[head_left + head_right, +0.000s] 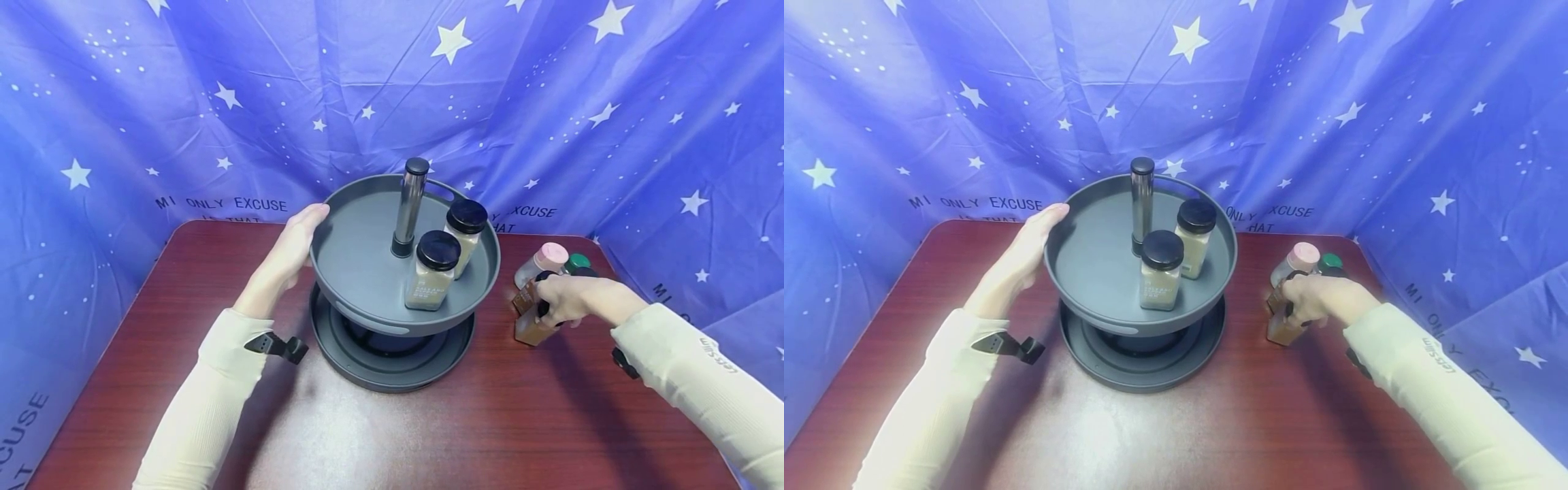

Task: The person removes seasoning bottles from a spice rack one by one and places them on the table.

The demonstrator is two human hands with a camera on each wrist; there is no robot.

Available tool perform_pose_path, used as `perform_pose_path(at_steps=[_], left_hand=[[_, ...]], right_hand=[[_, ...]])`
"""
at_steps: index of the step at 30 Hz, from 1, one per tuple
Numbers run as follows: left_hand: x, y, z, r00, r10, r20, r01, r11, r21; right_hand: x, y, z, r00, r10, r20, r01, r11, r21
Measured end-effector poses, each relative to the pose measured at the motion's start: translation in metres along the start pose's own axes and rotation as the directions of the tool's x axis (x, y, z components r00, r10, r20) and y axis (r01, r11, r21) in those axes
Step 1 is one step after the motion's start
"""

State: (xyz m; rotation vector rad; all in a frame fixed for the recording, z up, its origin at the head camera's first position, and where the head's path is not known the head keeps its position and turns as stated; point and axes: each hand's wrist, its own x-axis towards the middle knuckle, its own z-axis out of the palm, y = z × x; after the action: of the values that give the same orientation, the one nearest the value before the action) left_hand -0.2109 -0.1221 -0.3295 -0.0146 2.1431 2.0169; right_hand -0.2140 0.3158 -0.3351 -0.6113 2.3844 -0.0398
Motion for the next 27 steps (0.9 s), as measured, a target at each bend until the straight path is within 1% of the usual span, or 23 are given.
perform_pose_path(at_steps=[5, 8, 12, 15, 19, 24, 27], left_hand=[[0.0001, 0.0001, 0.0002, 1.000, 0.003, -0.002, -0.003, 1.000, 0.003], [0.0000, 0.0000, 0.0004, 1.000, 0.004, -0.002, -0.004, 1.000, 0.005], [-0.0001, -0.0004, -0.0001, 1.000, 0.001, -0.006, -0.001, 1.000, -0.002], [0.0004, -0.0008, -0.0007, 1.000, -0.005, -0.009, 0.005, 1.000, -0.002], [0.0002, -0.0003, -0.0005, 1.000, -0.004, -0.006, 0.004, 1.000, -0.001], [0.0003, -0.0001, -0.0008, 1.000, -0.005, -0.009, 0.005, 1.000, 0.000], [0.0005, 0.0005, -0.0006, 1.000, -0.007, -0.007, 0.007, 1.000, 0.004]], right_hand=[[0.0008, -0.0010, -0.0015, 0.999, 0.037, 0.032, -0.037, 0.999, -0.014], [0.0009, -0.0011, -0.0018, 0.998, 0.042, 0.039, -0.041, 0.999, -0.024], [0.0006, -0.0011, -0.0012, 0.999, 0.034, 0.012, -0.034, 0.998, -0.051], [0.0005, -0.0012, -0.0012, 0.999, 0.044, -0.009, -0.044, 0.996, -0.073], [-0.0002, -0.0004, -0.0013, 0.997, 0.071, -0.024, -0.073, 0.995, -0.064], [0.0002, 0.0017, 0.0000, 0.997, 0.062, -0.046, -0.064, 0.996, -0.056], [0.0000, 0.0030, 0.0000, 0.996, 0.069, -0.055, -0.072, 0.996, -0.055]])
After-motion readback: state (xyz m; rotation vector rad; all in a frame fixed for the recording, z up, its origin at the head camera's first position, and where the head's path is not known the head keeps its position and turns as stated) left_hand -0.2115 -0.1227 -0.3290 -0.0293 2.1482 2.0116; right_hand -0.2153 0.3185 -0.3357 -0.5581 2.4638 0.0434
